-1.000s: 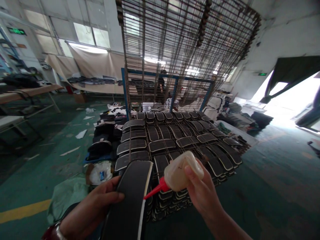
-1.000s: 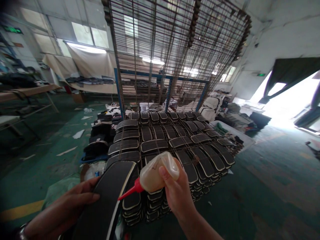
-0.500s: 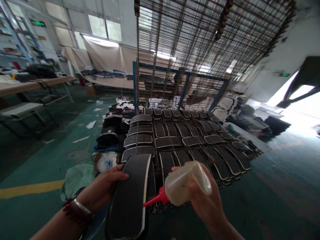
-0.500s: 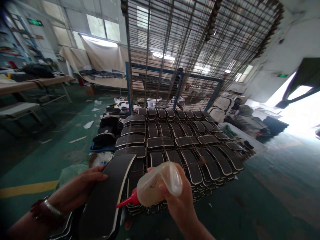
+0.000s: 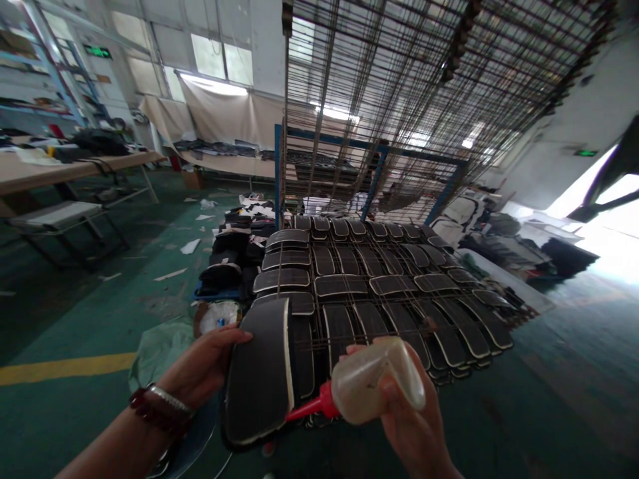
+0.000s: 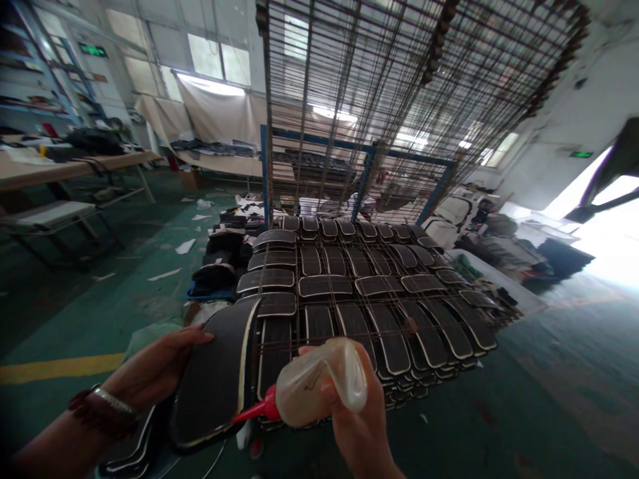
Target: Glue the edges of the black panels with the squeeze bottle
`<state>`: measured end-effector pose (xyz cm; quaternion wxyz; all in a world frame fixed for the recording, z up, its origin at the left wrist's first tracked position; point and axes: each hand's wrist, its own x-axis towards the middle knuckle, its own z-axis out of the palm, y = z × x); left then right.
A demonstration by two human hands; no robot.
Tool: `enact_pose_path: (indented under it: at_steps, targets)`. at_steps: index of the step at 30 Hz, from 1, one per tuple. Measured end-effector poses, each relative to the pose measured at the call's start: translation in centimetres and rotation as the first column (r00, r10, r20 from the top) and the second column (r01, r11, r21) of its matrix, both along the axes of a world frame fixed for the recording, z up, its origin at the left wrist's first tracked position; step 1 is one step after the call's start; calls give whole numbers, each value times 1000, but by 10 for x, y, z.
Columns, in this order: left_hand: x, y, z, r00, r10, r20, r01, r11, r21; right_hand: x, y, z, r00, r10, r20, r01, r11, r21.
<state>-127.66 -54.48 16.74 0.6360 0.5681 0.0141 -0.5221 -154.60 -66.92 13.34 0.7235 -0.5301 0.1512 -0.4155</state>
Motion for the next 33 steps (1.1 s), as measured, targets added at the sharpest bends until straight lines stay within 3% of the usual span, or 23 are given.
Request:
enact_pose_path:
  at_steps: [3,5,7,9,12,15,18,23,26,28,31,33]
  targets:
    - [2,0,-2,999,30,16,-30,999,14,8,13,-10,999,-24,25,19,984,180]
    - [0,0,-4,999,31,43,-31,1000,3,18,15,-15,999,5,42,-20,932,361]
    - [-6,0,-5,998,8,66,-6,1000,-30,30,7,-14,999,7,45,-29,858,512]
    - [-14,0,-7,997,-40,65,45,997,-68,40,-9,-7,996,-82,36,49,831,554]
    - [-27,0,-11,989,-150,17,150,980,-134,52,-37,8,967,-250,45,212,891,401]
    - [-39,-4,-11,972,-232,-28,222,953,-206,61,-53,13,954,-297,34,286,941,180]
    - [-48,-9,-9,952,-304,-44,282,922,-266,67,-57,9,948,-319,12,318,947,49]
    - [-49,-15,-9,935,-352,-35,324,892,-315,60,-53,-4,934,-356,-15,355,934,-22]
    - [-43,-16,-11,939,-342,-27,320,901,-292,45,-44,-9,953,-298,-62,294,954,-66]
    - [-38,-16,-10,944,-328,-22,311,913,-264,35,-36,-11,975,-197,-107,188,979,-84]
    - [-33,-15,-8,946,-323,-7,314,922,-227,25,-29,-5,992,-78,-101,73,996,-53]
    - [-33,-14,-5,939,-344,-7,334,916,-222,25,-34,4,995,-95,-35,93,995,-37]
